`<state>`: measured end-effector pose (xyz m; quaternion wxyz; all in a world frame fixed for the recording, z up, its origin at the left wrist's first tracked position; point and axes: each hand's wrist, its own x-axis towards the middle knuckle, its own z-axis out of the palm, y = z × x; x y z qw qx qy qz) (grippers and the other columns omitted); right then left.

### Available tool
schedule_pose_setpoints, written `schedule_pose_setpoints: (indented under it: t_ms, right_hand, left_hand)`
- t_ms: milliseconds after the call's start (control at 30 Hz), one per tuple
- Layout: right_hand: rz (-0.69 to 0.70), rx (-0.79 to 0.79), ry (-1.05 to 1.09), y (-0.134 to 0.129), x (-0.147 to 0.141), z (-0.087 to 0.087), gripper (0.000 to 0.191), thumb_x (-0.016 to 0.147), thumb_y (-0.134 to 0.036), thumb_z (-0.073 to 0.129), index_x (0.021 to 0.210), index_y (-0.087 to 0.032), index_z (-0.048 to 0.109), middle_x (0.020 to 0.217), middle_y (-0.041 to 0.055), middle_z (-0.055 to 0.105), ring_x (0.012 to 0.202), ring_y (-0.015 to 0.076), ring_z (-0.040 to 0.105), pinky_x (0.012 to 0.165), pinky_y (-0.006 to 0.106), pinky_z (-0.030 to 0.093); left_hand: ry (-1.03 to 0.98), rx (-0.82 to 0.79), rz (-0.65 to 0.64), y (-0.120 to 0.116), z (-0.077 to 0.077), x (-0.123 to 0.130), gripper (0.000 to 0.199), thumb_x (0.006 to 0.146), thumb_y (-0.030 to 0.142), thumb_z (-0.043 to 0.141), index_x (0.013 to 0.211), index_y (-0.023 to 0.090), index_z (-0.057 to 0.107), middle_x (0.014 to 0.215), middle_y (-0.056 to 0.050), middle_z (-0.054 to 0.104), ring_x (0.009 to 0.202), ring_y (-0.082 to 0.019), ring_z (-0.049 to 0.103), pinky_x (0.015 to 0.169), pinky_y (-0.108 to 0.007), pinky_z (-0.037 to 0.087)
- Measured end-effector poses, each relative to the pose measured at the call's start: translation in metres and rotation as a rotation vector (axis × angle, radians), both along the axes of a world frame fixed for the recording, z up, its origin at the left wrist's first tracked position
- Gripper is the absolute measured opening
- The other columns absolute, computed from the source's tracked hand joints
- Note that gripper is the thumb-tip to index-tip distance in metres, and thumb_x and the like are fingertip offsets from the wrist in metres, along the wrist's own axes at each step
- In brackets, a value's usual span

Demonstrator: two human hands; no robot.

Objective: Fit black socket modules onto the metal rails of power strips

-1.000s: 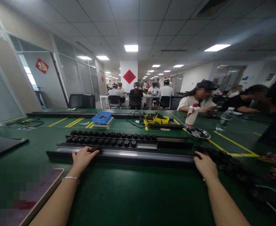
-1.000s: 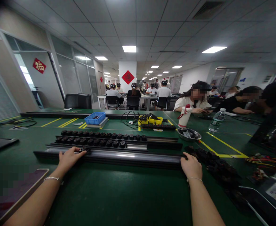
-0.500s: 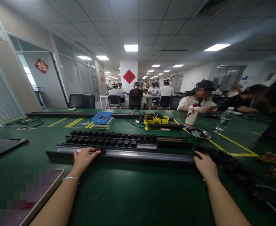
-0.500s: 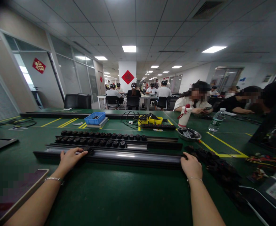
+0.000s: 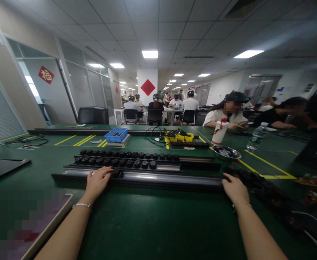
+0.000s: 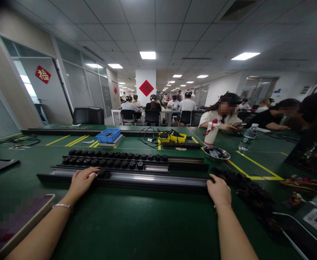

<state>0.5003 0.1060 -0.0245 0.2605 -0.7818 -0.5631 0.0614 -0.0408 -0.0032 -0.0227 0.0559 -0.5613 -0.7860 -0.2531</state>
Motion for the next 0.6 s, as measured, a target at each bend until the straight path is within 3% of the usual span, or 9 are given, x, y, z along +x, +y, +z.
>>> schedule_pose_setpoints:
  t_ms: [100,367,600]
  right_hand:
    - [0.0,0.002,-0.006,0.0004,0.0001,-0.0004,0.049,0.077,-0.036,0.036,0.118,-0.022,0.057,0.123,0.0085,0.053,0.109,0.0269,0.051,0.095,0.038,0.037]
    - [-0.01,0.014,-0.005,-0.0003,-0.0012,-0.0002,0.048,0.076,-0.036,0.037,0.117,-0.023,0.058,0.122,0.0083,0.054,0.107,0.0272,0.052,0.093,0.038,0.04]
    - [-0.009,-0.016,0.01,-0.0007,-0.0015,0.0017,0.049,0.077,-0.038,0.035,0.119,-0.023,0.057,0.124,0.0087,0.052,0.11,0.0286,0.05,0.092,0.04,0.04]
  left_hand:
    - [0.016,0.001,0.016,0.0013,-0.0012,0.0024,0.033,0.079,0.036,0.038,0.105,0.031,0.057,0.122,-0.001,0.058,0.119,-0.02,0.045,0.104,-0.046,0.017]
    - [-0.007,0.0,0.029,-0.0003,0.0039,0.0085,0.024,0.077,0.034,0.039,0.089,0.031,0.061,0.122,0.002,0.058,0.116,-0.019,0.047,0.104,-0.047,0.017]
    - [0.013,-0.004,-0.044,-0.0016,0.0077,0.0103,0.029,0.079,0.041,0.038,0.083,0.032,0.065,0.119,0.002,0.06,0.113,-0.021,0.049,0.103,-0.05,0.018]
